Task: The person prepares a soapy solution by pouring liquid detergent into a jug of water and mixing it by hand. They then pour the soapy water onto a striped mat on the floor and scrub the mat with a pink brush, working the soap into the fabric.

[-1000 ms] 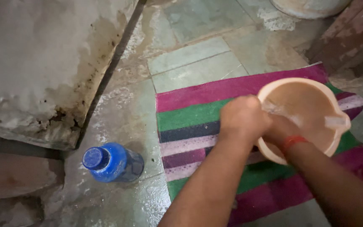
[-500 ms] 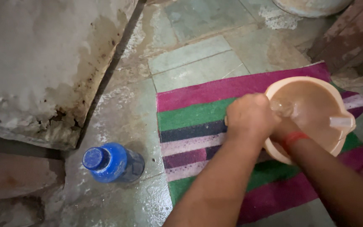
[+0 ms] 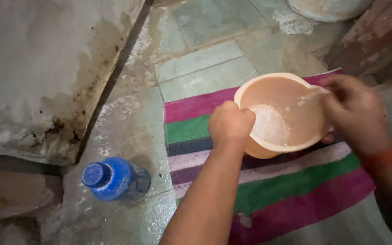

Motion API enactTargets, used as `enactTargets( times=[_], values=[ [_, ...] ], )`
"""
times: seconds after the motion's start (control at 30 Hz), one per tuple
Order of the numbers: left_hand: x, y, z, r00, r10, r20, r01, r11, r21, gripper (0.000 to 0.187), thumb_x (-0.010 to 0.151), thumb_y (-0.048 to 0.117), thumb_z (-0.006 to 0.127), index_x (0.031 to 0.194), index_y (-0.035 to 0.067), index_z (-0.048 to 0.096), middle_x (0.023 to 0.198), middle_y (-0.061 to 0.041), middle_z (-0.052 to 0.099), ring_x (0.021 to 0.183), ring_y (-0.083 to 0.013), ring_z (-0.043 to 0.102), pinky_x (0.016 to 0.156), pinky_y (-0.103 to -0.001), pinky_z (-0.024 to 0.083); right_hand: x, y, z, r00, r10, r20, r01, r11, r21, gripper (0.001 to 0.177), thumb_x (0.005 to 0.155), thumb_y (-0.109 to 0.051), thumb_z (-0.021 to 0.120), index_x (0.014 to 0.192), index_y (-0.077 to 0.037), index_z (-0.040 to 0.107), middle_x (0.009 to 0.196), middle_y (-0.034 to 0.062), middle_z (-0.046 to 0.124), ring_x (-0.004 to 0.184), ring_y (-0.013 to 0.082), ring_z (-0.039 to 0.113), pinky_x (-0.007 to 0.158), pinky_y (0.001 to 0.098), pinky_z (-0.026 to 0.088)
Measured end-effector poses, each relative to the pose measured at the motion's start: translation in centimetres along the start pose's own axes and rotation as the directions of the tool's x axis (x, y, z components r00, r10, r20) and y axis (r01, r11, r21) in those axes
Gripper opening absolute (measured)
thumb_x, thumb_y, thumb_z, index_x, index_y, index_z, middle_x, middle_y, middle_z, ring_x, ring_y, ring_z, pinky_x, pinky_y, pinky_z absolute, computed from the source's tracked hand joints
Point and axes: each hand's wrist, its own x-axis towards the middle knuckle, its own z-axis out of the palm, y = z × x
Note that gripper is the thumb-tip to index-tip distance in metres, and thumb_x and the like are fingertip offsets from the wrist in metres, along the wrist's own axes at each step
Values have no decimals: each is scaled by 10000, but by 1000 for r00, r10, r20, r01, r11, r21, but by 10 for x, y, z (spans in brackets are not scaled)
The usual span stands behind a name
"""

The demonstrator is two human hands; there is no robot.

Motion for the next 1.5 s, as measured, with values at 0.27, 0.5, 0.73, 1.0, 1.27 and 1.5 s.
enactTargets(
  times=[0.27,0.5,0.73,1.0,1.27,1.5],
  values=[
    [6,0,-3,999,-42,15,42,999,-10,359,774,267,624,984,20,777,1021,-273,725,1007,-430,706,909,-512,540,-59,108,-2,898,427,-101,-439,866,-241,528,902,-420,777,1151,41,717,973,221,749,845,325,709,724,468,559],
    [10,-5,-5,1000,-7,-24,7,1000,12,371,759,279,641,982,18,782,1025,-292,716,1014,-443,698,930,-516,530,-67,171,22,702,677,-222,-701,712,-44,527,915,-334,809,1030,171,709,999,244,724,899,342,699,780,443,531],
    [24,-18,-18,997,44,-57,-43,999,18,373,718,258,650,978,22,775,1012,-284,718,999,-445,694,917,-516,530,-23,129,43,809,588,-23,-573,796,194,481,974,-381,631,1141,66,692,1026,175,683,815,260,612,732,436,480],
    [17,-21,-22,999,17,-36,-15,998,67,359,756,270,640,968,15,778,1032,-289,711,1015,-445,692,932,-521,526,-83,237,4,724,636,-265,-688,640,-343,565,945,-405,722,1176,110,716,1109,359,706,1099,468,670,928,491,495],
    [18,-17,-21,998,-6,-55,9,999,54,350,766,256,625,968,10,770,1036,-290,711,1021,-449,691,931,-524,524,-101,210,-8,720,609,-331,-686,698,-205,588,761,-224,830,1308,-36,724,1223,217,736,1102,378,723,969,477,552],
    [17,-17,-22,999,-18,-43,21,997,79,361,763,264,626,982,19,774,1045,-276,719,1026,-441,693,936,-512,528,-56,303,-64,776,629,51,-571,734,-367,710,757,-255,850,1381,5,630,1162,270,733,1014,422,740,876,519,590]
  ],
)
